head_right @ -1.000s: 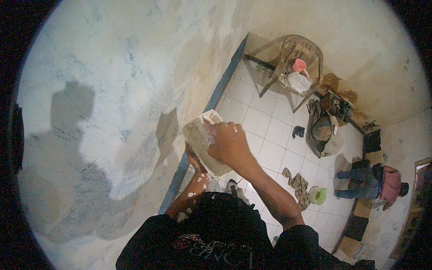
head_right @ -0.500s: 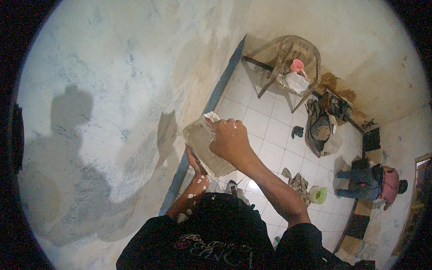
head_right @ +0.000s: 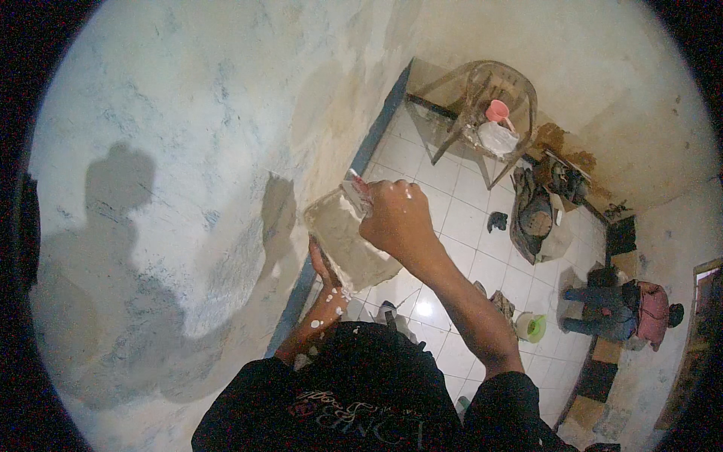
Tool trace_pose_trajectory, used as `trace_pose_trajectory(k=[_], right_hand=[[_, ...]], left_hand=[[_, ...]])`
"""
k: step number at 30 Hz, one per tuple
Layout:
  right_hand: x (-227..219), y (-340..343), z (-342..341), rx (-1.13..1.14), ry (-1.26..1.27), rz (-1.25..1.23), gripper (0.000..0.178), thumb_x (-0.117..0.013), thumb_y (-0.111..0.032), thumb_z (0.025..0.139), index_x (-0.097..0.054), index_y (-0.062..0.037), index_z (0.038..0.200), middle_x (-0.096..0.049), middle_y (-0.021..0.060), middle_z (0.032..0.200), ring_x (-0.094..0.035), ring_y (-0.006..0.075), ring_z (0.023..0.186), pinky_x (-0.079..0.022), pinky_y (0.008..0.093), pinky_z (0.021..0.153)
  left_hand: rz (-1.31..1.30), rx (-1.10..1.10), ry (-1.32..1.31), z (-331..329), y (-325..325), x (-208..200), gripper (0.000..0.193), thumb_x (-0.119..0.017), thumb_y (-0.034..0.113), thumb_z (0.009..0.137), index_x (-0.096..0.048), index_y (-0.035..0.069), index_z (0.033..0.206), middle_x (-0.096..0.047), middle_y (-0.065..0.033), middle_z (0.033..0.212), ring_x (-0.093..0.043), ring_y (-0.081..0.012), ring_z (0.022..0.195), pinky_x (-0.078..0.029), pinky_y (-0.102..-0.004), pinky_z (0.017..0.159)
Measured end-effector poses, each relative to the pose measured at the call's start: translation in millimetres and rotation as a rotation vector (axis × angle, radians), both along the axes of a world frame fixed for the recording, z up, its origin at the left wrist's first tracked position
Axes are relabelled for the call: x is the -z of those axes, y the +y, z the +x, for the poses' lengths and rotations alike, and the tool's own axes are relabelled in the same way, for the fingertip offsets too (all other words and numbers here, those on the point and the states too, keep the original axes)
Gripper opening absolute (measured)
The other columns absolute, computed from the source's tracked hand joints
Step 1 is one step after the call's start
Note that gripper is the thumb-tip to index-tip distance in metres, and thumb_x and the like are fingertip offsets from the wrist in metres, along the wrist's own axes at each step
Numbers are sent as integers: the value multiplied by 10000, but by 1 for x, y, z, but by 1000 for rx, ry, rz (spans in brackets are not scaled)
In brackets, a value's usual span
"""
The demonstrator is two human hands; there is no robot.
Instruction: The person holds a plastic tray containing white plaster and uses a red spatula to scrape and mix the material before applying a layer of it onto a wall.
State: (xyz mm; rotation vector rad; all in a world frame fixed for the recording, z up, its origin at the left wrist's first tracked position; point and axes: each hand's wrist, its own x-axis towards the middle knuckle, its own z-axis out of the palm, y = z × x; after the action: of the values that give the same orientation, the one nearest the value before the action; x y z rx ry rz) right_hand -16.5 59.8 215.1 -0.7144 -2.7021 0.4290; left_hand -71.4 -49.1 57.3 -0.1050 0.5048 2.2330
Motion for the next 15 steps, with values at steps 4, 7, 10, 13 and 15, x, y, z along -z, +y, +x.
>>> trace_pose_trajectory(k=[4, 7, 10, 13, 15], right_hand=[[33, -7, 0, -2, -172, 13, 466, -582, -61, 583, -672, -36, 1040, -626, 209, 708, -607, 376, 685, -476, 455, 670], [35, -17, 6, 6, -138, -2, 440, -580, -58, 579, -669, -32, 1010, -617, 211, 695, -602, 367, 684, -452, 463, 669], [28, -26, 15, 41, -97, -3, 243, -597, -79, 592, -645, -14, 822, -636, 186, 708, -621, 348, 663, -469, 443, 663], [35, -24, 23, 211, -47, -63, 200, -558, -49, 582, -625, 6, 762, -598, 227, 666, -578, 396, 652, -440, 472, 649], [33, -26, 26, 238, 5, -109, 176, -546, -44, 583, -610, 18, 735, -582, 237, 646, -563, 414, 627, -439, 475, 624]], left_hand=[[30, -2, 25, 0, -1, -1, 608, -395, 516, 888, -419, 99, 1329, -485, -115, 1285, -500, -285, 1140, -417, -423, 968], [-17, -23, -69, -4, 2, -1, 605, -414, 505, 884, -421, 90, 1325, -488, -120, 1277, -502, -282, 1135, -419, -422, 965], [13, -3, -88, -6, 3, 9, 640, -413, 527, 876, -408, 81, 1335, -468, -131, 1303, -479, -297, 1164, -394, -442, 987], [21, 10, -83, -3, 4, 9, 678, -407, 555, 866, -395, 77, 1346, -453, -136, 1328, -458, -315, 1190, -372, -467, 1004], [10, 6, -75, -3, 3, 7, 684, -411, 559, 861, -396, 77, 1346, -457, -134, 1325, -461, -317, 1187, -375, -470, 1002]])
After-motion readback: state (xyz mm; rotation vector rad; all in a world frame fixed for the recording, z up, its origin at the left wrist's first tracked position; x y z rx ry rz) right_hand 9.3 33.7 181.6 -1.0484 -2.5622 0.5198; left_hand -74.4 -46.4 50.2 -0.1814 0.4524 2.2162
